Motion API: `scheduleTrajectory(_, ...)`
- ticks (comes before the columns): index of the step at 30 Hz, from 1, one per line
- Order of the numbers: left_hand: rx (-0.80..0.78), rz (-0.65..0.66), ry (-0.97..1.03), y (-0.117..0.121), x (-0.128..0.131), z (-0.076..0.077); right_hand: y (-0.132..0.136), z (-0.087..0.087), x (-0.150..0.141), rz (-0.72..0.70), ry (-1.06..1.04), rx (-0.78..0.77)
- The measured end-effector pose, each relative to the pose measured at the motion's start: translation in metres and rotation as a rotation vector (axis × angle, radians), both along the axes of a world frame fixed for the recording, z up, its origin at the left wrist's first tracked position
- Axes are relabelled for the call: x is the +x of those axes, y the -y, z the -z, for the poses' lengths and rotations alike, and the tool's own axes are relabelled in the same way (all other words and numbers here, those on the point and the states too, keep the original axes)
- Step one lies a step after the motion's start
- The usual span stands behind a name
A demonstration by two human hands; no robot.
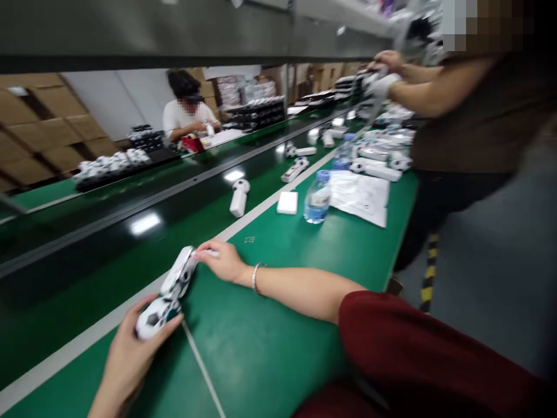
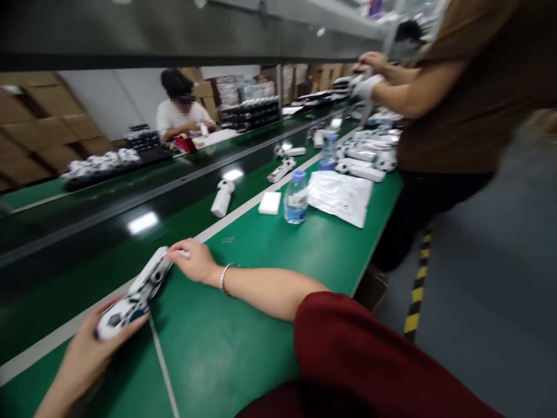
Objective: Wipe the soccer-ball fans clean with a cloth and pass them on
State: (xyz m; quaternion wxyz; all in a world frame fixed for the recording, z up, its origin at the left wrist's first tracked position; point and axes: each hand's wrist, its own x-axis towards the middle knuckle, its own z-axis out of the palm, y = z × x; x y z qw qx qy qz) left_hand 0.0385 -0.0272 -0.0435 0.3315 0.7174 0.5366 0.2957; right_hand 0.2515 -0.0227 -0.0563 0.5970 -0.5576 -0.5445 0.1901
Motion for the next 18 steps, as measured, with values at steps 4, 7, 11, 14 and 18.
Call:
scheduleTrajectory(4,0.112,0.093,-0.041,-0.003,-0.009,-0.002,0.0,0.004,-0.004,-0.096,-0.06,-0.002)
scheduleTrajectory(7,0.188,0.228,-0.134,-0.007,-0.019,-0.005,0.0,0.006,-0.006,-0.138,-0.072,0.002)
scheduleTrajectory(11,0.078,0.086,-0.024,-0.001,-0.02,-0.008,0.008,0.0,-0.011,-0.158,-0.045,0.018)
scheduleTrajectory(14,0.019,0.049,0.005,0.009,-0.013,-0.005,0.018,-0.007,-0.017,-0.204,0.031,0.066)
scheduleTrajectory(18,0.089,0.076,-0.105,0.018,-0.005,0.0,0.032,-0.015,-0.029,-0.325,0.255,0.212)
